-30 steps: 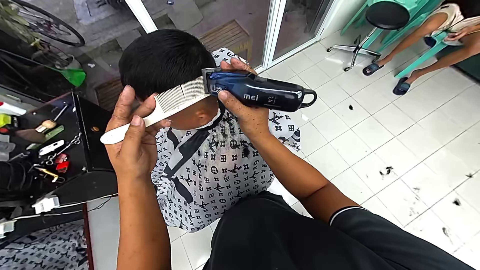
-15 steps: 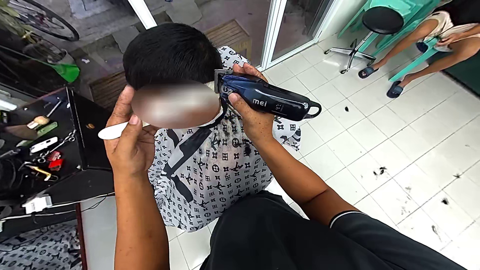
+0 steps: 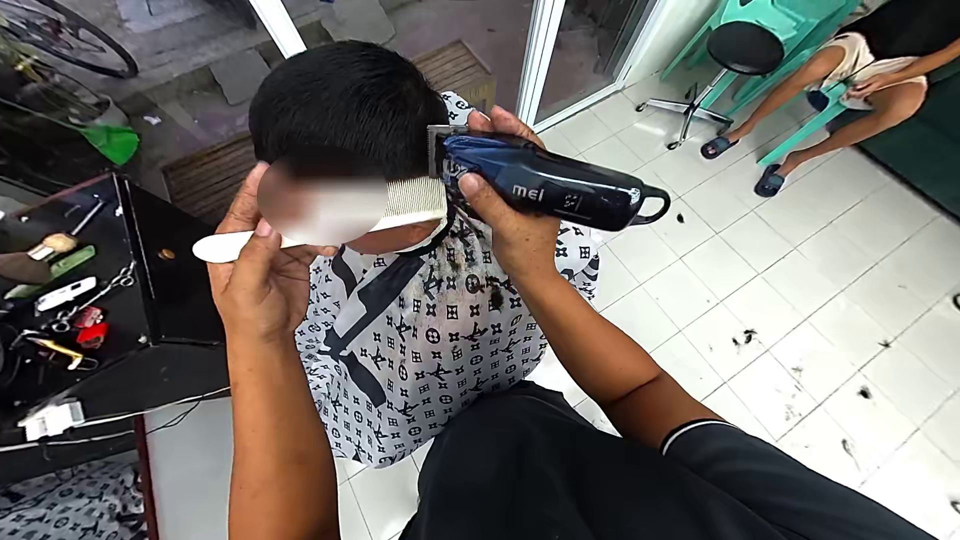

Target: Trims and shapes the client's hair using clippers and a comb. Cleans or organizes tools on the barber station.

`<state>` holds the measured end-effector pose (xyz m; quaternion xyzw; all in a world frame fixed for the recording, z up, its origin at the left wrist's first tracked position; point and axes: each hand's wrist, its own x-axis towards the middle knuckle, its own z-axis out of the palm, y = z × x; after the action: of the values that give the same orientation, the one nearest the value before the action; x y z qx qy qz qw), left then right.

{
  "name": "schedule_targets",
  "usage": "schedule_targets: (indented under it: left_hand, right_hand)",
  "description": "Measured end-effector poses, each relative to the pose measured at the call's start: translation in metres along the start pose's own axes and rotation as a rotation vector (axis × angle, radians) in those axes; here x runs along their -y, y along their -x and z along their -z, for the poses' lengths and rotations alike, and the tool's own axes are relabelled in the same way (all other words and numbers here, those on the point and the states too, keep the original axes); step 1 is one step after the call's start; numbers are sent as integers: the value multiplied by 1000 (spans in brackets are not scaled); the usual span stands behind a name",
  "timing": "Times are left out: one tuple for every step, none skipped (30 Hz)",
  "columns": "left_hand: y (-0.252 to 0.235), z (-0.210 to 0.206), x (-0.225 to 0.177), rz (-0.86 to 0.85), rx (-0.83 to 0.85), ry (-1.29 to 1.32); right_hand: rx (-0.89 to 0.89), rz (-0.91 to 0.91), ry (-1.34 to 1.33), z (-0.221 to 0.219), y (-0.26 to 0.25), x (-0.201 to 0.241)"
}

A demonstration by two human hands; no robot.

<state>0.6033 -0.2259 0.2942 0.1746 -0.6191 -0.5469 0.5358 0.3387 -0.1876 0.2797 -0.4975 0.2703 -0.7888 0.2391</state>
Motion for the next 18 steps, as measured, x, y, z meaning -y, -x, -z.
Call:
schedule_targets:
  left_hand:
    - [-4, -3, 0, -26, -6, 9]
    - [-8, -5, -1, -51, -6, 17]
    - [-10, -6, -1, -71, 0, 26]
    - [-12, -7, -2, -87, 5, 36]
    - [-13, -8, -2, -96, 10, 50]
    - [-13, -8, -2, -97, 15, 65]
    - [-12, -8, -1, -94, 23, 81]
    - [-9, -6, 1, -81, 36, 93]
    - [-6, -2, 2, -56, 45, 86]
    - [-1, 2, 3, -20, 47, 70]
    - [3, 7, 3, 14, 42, 56]
    - [7, 12, 4, 42, 31, 47]
    - [9, 16, 6, 58, 14, 46]
    - [9, 18, 7, 65, -3, 52]
    - [7, 17, 8, 59, -22, 62]
    - [3, 14, 9, 43, -36, 70]
    - [-2, 11, 9, 25, -54, 79]
    - [-8, 6, 8, 7, -74, 88]
  right_hand:
    - [-18, -15, 6, 0, -3, 1]
    - [-32, -23, 12, -1, -5, 2]
    - [-41, -24, 15, -2, -6, 3]
    - [-43, -22, 18, -5, -6, 4]
    - [-26, -17, 20, -9, -5, 6]
    - [7, -7, 29, -15, -4, 9]
    - [52, 6, 42, -20, -3, 11]
    - [100, 14, 58, -25, -2, 15]
    - [142, 16, 72, -27, -2, 19]
    - [166, 26, 88, -27, -4, 21]
    - [177, 43, 110, -25, -8, 23]
    - [171, 59, 117, -20, -15, 23]
    - [148, 68, 120, -16, -22, 23]
    - [122, 62, 119, -12, -28, 23]
    - [98, 51, 115, -10, -32, 24]
    - [82, 45, 107, -10, -36, 24]
    - [70, 48, 105, -11, -40, 24]
    - [61, 51, 110, -13, -43, 25]
